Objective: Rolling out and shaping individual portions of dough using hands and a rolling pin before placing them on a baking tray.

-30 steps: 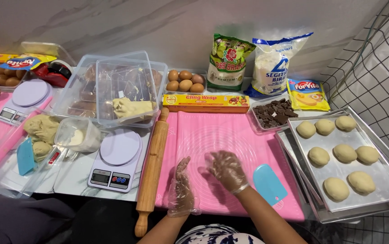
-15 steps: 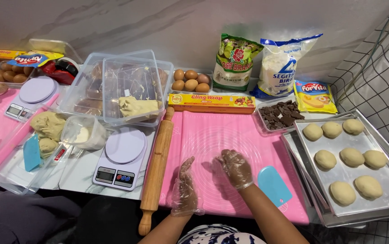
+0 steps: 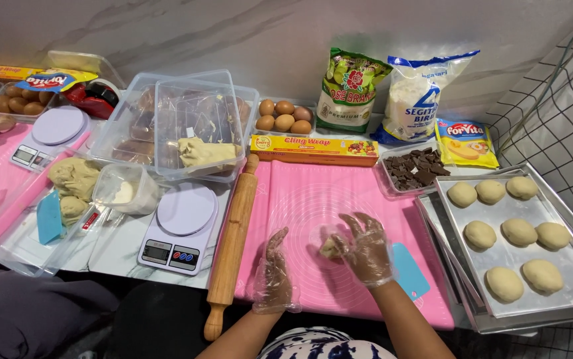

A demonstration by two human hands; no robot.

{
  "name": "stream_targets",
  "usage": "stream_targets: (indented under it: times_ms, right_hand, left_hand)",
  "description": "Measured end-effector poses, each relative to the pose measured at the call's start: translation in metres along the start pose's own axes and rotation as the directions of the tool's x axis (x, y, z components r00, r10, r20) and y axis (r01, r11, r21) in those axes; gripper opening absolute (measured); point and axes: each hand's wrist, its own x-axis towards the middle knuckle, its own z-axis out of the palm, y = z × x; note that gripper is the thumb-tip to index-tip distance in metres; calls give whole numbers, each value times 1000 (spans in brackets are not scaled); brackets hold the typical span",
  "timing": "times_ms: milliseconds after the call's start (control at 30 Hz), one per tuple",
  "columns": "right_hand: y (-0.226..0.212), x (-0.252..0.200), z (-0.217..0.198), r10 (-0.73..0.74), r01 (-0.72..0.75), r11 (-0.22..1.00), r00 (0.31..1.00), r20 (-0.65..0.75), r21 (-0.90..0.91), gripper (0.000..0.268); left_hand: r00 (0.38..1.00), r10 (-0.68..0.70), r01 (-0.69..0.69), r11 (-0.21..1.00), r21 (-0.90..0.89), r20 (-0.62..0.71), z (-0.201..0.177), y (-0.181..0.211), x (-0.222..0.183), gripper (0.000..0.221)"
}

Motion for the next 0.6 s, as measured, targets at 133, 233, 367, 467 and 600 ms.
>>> stream_targets:
  times_ms: [133, 233, 367, 467, 600]
  right_hand:
    - [-18, 8, 20, -360, 373, 858, 927, 105, -352, 55]
    - [-31, -17, 37, 54, -46, 999, 924, 378, -29, 49]
    - [32, -50, 82, -393, 409, 874, 913, 112, -263, 40]
    - [52, -53, 96, -362, 405, 861, 913, 188, -307, 19]
    - [71, -44, 102, -217, 320, 882, 928, 304, -347, 47]
  left_hand:
    - [976, 125, -195, 865, 462, 177, -13, 16, -7, 28]
    - [960, -279, 270, 943, 194, 23, -9, 38, 0, 56]
    - [979, -199, 200, 980, 24, -36, 11, 8, -4, 54]
    - [989, -17, 41, 985, 165, -149, -23, 34, -19, 30]
    - [898, -441, 422, 862, -280, -3, -7, 38, -4, 90]
